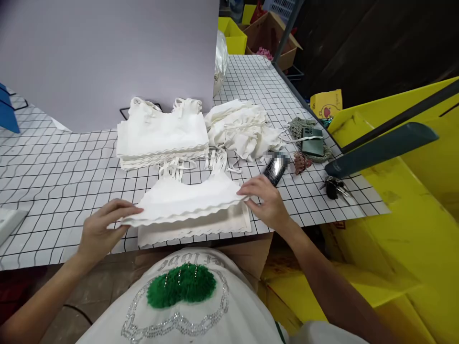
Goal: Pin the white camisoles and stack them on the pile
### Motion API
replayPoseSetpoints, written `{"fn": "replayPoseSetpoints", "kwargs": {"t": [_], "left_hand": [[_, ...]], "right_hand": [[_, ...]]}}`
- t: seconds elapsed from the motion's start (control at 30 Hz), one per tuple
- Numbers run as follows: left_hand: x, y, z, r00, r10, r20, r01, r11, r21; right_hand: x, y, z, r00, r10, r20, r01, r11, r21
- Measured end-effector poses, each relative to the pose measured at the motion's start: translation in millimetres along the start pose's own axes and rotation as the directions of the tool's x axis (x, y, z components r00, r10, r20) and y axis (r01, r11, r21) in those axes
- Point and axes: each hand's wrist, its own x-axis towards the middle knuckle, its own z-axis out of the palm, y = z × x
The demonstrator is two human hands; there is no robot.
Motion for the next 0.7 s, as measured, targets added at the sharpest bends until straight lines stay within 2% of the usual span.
{"fn": "replayPoseSetpoints", "kwargs": {"t": [0.2,0.3,0.37,0.4,0.47,0.53,0.6,0.7], "left_hand": [[-37.2,-8.5,16.1,0.994,0.109,0.018,-0.110,0.994,0.029],[-46.6,-14.2,12.8,0.990,0.095,0.106,-0.099,0.994,0.038],[-44.6,-15.1,5.7,0.984,0.038,0.173,-0.042,0.999,0.021],[-40.0,-15.1,2.2,0.985,-0.004,0.174,0.002,1.000,0.007],[-22.9,-15.1,-1.9,0.987,-0.092,0.129,0.096,0.995,-0.030],[2.6,-16.5,-0.7,0.979,-0.182,0.096,0.189,0.980,-0.063],[30.9,-20.1,5.1,0.960,-0.254,0.115,0.265,0.960,-0.094],[65.5,-28.7,16.0,0.936,-0.316,0.154,0.340,0.927,-0.161]], "right_hand": [[-38.8,0.9,15.7,0.998,-0.011,0.061,0.012,1.000,-0.008],[-45.1,-3.2,5.2,0.965,0.003,0.261,0.009,0.999,-0.046],[-40.1,-8.4,-7.1,0.933,0.032,0.359,-0.009,0.998,-0.064],[-33.4,-10.8,-12.1,0.932,0.043,0.360,-0.021,0.998,-0.065],[-10.3,-14.0,-14.7,0.958,0.029,0.286,-0.015,0.999,-0.049],[24.8,-15.2,-3.4,0.982,-0.021,0.188,0.028,0.999,-0.034],[66.2,-14.9,22.2,0.986,-0.085,0.146,0.091,0.995,-0.036],[121.8,-13.0,74.3,0.962,-0.098,0.254,0.128,0.986,-0.103]]}}
